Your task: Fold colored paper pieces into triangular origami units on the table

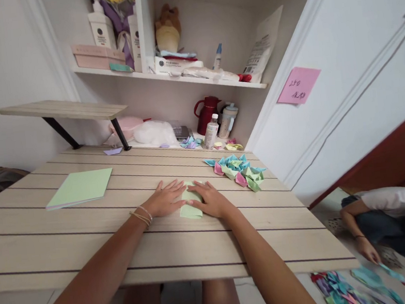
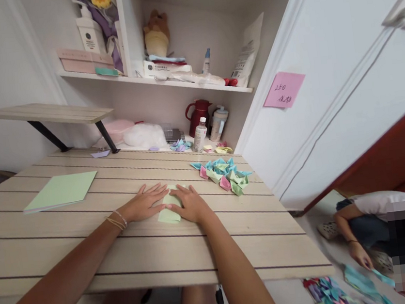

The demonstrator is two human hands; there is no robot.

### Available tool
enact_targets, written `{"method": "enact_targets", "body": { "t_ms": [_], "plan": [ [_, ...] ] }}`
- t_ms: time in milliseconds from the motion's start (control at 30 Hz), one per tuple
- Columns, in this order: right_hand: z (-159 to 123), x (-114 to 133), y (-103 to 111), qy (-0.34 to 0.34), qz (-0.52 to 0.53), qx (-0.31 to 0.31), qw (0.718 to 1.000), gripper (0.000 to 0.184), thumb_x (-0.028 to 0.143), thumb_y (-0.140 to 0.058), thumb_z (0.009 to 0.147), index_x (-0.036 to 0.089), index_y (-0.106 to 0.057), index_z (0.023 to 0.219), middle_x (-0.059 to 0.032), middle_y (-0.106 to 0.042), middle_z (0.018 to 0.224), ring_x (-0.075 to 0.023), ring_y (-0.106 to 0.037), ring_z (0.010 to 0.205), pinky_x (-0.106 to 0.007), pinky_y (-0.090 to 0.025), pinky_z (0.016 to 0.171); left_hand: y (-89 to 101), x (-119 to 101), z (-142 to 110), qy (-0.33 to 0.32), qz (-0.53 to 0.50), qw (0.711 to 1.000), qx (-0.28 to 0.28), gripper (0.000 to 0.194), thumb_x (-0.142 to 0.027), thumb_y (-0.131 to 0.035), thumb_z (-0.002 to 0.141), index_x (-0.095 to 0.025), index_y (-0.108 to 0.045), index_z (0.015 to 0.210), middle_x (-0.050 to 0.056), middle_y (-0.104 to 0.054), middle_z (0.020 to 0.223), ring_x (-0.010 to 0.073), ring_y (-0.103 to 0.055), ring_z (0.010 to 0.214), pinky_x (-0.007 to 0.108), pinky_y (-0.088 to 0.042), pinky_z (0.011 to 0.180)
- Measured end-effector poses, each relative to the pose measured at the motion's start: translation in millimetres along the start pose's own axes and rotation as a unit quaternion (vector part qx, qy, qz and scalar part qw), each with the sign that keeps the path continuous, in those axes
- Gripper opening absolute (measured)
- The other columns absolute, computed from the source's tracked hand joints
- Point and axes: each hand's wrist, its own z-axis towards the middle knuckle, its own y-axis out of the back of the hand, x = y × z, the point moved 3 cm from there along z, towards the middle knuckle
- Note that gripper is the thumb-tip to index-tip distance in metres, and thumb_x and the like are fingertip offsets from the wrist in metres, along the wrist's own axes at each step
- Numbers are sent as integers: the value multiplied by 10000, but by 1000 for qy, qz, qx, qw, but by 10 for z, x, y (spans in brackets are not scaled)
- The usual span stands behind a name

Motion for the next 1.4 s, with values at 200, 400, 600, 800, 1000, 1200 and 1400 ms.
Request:
{"method": "enact_targets", "body": {
  "t_ms": [200, 400, 600, 800, 1000, 1200, 1400],
  "plan": [
    [-9, 38, 19, 12, -1, 21, 1000, 523, 480, -472, 804, 235, -402, 1261, -77, -433, 1318, -259, -230, 1296, -531, -122, 1024, -4, -8, 4, 7, 15, 1000, -5, 646, -577, -203, 828, -226, -207, 1370, 62, -186, 1446, 211, -119, 1329, 470, -15, 1034],
    [4, 44, 2, 19, 4, 33, 999, 526, 434, -474, 809, 262, -352, 1291, -54, -410, 1337, -249, -208, 1305, -535, -123, 1023, 5, -18, -6, 9, 22, 1000, -13, 646, -581, -193, 825, -219, -242, 1358, 67, -106, 1460, 214, -99, 1333, 476, -29, 1032],
    [12, 46, 1, 15, 3, 28, 999, 545, 450, -476, 804, 268, -342, 1300, -55, -419, 1330, -251, -201, 1307, -534, -141, 1019, -11, -7, -2, 16, 21, 1000, -12, 653, -589, -207, 818, -229, -232, 1362, 63, -133, 1457, 205, -83, 1335, 465, -26, 1036],
    [-6, -17, 42, -3, -10, -13, 1000, 611, 547, -498, 757, 233, -408, 1274, -88, -391, 1347, -281, -229, 1293, -531, -159, 1017, -26, 10, 9, 20, 17, 1000, -5, 666, -600, -203, 813, -230, -220, 1366, 57, -159, 1453, 206, -76, 1336, 458, -14, 1037],
    [2, -83, -9, -1, -10, 8, 1000, 623, 556, -469, 770, 212, -403, 1285, -106, -393, 1342, -276, -245, 1288, -507, -191, 1016, -29, 14, 9, 22, 25, 999, -1, 676, -593, -185, 818, -207, -202, 1373, 70, -151, 1453, 204, -83, 1335, 448, 4, 1038],
    [5, -73, -12, -8, -7, 11, 1000, 629, 561, -459, 774, 212, -391, 1293, -101, -390, 1345, -271, -246, 1288, -498, -183, 1023, -30, 18, 12, 19, 22, 1000, 0, 671, -587, -178, 823, -202, -204, 1372, 74, -151, 1452, 199, -85, 1335, 451, 14, 1037],
    [7, -64, -6, -14, -6, 14, 1000, 623, 551, -473, 771, 218, -392, 1292, -97, -388, 1347, -273, -241, 1290, -501, -178, 1023, -25, 4, 10, 19, 20, 1000, 0, 657, -575, -183, 829, -205, -202, 1372, 77, -156, 1452, 201, -83, 1335, 454, 14, 1034]
  ]
}}
